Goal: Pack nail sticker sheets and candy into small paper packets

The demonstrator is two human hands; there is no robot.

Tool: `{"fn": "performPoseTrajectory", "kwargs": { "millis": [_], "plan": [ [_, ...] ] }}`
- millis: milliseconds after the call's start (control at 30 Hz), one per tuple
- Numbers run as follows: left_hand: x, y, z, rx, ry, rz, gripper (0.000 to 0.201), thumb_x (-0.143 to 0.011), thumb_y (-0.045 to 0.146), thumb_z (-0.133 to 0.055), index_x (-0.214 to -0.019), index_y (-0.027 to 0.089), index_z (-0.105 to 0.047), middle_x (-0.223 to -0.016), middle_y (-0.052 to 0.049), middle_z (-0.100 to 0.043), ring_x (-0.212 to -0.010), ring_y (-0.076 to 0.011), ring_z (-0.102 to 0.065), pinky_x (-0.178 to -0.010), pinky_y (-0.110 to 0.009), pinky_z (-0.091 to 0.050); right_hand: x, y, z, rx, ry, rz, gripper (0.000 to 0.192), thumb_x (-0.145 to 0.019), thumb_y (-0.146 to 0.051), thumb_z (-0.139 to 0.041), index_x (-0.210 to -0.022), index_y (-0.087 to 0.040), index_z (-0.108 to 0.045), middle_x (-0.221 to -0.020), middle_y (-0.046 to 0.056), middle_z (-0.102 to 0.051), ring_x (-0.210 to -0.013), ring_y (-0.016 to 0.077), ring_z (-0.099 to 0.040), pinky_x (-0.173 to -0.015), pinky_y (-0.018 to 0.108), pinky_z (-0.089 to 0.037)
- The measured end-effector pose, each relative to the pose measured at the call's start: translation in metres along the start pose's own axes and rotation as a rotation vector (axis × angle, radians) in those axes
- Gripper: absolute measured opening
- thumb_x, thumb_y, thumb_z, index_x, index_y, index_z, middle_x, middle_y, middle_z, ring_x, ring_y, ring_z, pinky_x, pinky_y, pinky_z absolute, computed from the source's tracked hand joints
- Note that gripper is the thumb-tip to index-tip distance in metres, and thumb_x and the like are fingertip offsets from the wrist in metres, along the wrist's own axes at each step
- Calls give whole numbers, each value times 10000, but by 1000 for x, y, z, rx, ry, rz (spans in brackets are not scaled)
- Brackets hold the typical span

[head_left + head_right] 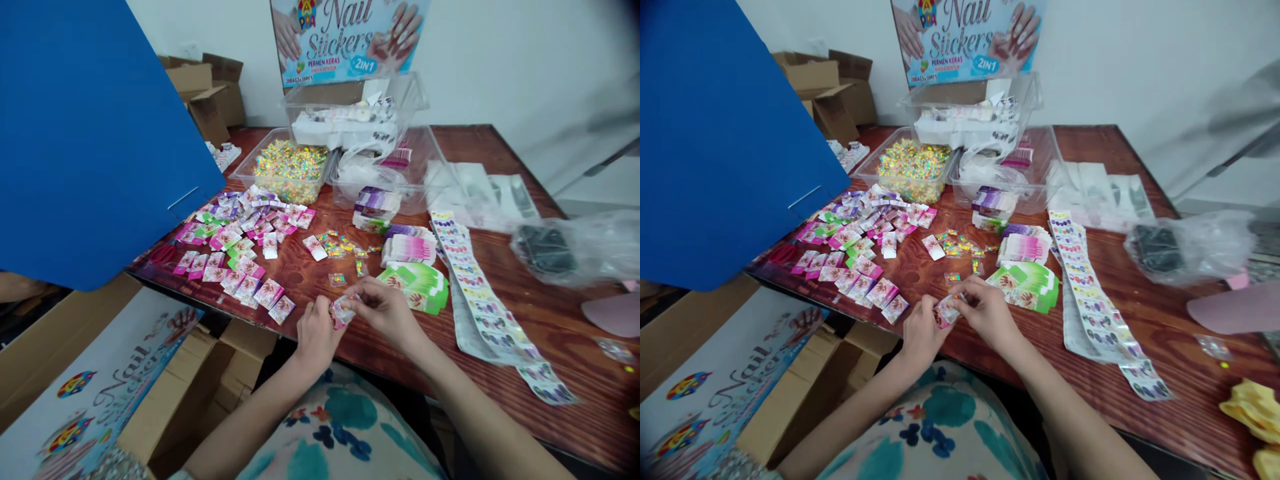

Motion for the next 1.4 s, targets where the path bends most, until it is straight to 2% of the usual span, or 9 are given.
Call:
{"fn": "performPoseTrajectory", "kwargs": {
  "millis": [133, 367, 567, 733, 1000, 1133, 1233, 1300, 1400],
  "plan": [
    [0, 1, 0, 56, 8, 18, 318, -786, 356, -662, -941, 221, -420, -844, -53, -645, -832, -264, -663, -661, -321, -495, 1, 2, -4, 12, 37, -28, 249, -836, -433, -663, -913, -200, -699, -728, 28, -616, -601, 155, -551, -554, 282, -440],
    [2, 8, 1, 186, 14, 80, 331, -755, 212, -622, -1000, 218, -400, -891, -64, -661, -857, -256, -674, -700, -329, -502, 6, -5, -7, 180, 53, 175, 157, -884, -308, -613, -916, -225, -743, -854, 64, -632, -753, 184, -627, -647, 295, -513],
    [5, 2, 0, 123, 54, 6, 316, -793, 258, -618, -1024, 211, -408, -879, -71, -676, -841, -270, -683, -668, -333, -504, 12, -7, -15, 277, 53, 255, 235, -932, -207, -509, -1031, -259, -716, -937, 68, -668, -862, 197, -660, -769, 325, -544],
    [7, 1, -1, 102, 108, -47, 328, -786, 251, -647, -1017, 214, -417, -881, -56, -679, -824, -252, -686, -662, -315, -507, 10, -8, -14, 307, 81, 272, 173, -891, -189, -577, -978, -274, -701, -809, 13, -703, -778, 196, -660, -1028, 502, -399],
    [1, -6, -2, 186, 140, -22, 310, -817, 281, -625, -1036, 205, -419, -900, -67, -685, -813, -249, -696, -639, -311, -511, 12, -15, -14, 325, -62, 408, 439, -889, -70, -474, -1255, -289, -577, -872, 17, -694, -834, 188, -612, -1075, 544, -321],
    [0, -2, 4, 313, 166, -19, 358, -807, 286, -623, -1097, 217, -425, -930, -46, -686, -827, -231, -697, -669, -314, -525, 11, -14, -8, 164, 44, 323, 355, -902, -180, -565, -1234, -304, -590, -910, 18, -706, -848, 191, -619, -1044, 514, -369],
    [1, 2, 8, 418, 192, 2, 401, -781, 254, -631, -1127, 224, -431, -950, -29, -684, -826, -197, -693, -699, -299, -537, 11, -11, -7, 12, 181, 138, 403, -847, -308, -668, -1242, -285, -594, -968, 49, -680, -880, 214, -609, -903, 428, -478],
    [2, 3, 8, 487, 226, -36, 412, -770, 228, -625, -1138, 217, -438, -976, -35, -680, -842, -181, -687, -722, -290, -543, 11, -8, -12, -182, 165, -30, 472, -816, -381, -693, -1262, -276, -575, -976, 56, -657, -858, 208, -610, -808, 376, -514],
    [3, 4, 8, 552, 275, -147, 428, -776, 227, -617, -1166, 202, -441, -1044, -65, -666, -903, -176, -676, -767, -291, -547, 13, -4, -22, -552, 5, -298, 475, -810, -444, -678, -1239, -268, -575, -1020, 58, -659, -864, 196, -626, -762, 334, -531]
  ]
}}
Point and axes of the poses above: each hand's wrist, its own x-axis away from the middle knuckle, its own z-axis out of the back of the hand, y = z × x, the point moved 2 cm from there along -x, towards the middle knuckle
